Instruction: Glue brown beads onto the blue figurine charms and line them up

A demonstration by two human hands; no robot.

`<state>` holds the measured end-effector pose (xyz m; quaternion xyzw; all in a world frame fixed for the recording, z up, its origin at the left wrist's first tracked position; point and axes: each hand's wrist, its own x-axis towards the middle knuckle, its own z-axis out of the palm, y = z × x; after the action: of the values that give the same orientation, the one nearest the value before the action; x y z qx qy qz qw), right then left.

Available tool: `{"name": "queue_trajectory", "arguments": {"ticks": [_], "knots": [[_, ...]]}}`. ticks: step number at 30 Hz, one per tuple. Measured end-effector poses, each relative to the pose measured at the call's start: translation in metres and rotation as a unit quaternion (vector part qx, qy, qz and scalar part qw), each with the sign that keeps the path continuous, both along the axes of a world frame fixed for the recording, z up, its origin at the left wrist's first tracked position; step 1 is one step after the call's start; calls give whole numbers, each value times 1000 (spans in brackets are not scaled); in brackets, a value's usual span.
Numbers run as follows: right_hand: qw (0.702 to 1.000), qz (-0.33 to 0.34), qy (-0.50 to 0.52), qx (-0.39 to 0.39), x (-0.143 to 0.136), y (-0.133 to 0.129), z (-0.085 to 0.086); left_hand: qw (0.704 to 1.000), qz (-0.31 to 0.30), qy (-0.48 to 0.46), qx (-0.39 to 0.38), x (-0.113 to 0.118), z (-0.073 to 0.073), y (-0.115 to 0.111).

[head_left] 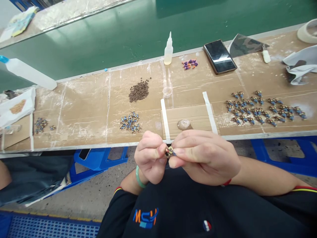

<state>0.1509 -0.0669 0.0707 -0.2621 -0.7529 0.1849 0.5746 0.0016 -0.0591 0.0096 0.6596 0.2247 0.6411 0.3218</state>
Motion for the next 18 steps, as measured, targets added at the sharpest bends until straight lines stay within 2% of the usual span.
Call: {"name": "queue_trajectory", "arguments": {"ticks": [3, 8, 18], "knots": [[1000, -1, 1, 4, 0, 0, 0, 999, 7, -49, 17, 3, 1, 1], [1000, 4, -2, 3, 1, 0, 0, 998, -6, -61, 25, 4, 1, 1], [1000, 2, -7, 7, 1, -2, 2, 998, 17, -57, 19, 6, 0, 0]]}}
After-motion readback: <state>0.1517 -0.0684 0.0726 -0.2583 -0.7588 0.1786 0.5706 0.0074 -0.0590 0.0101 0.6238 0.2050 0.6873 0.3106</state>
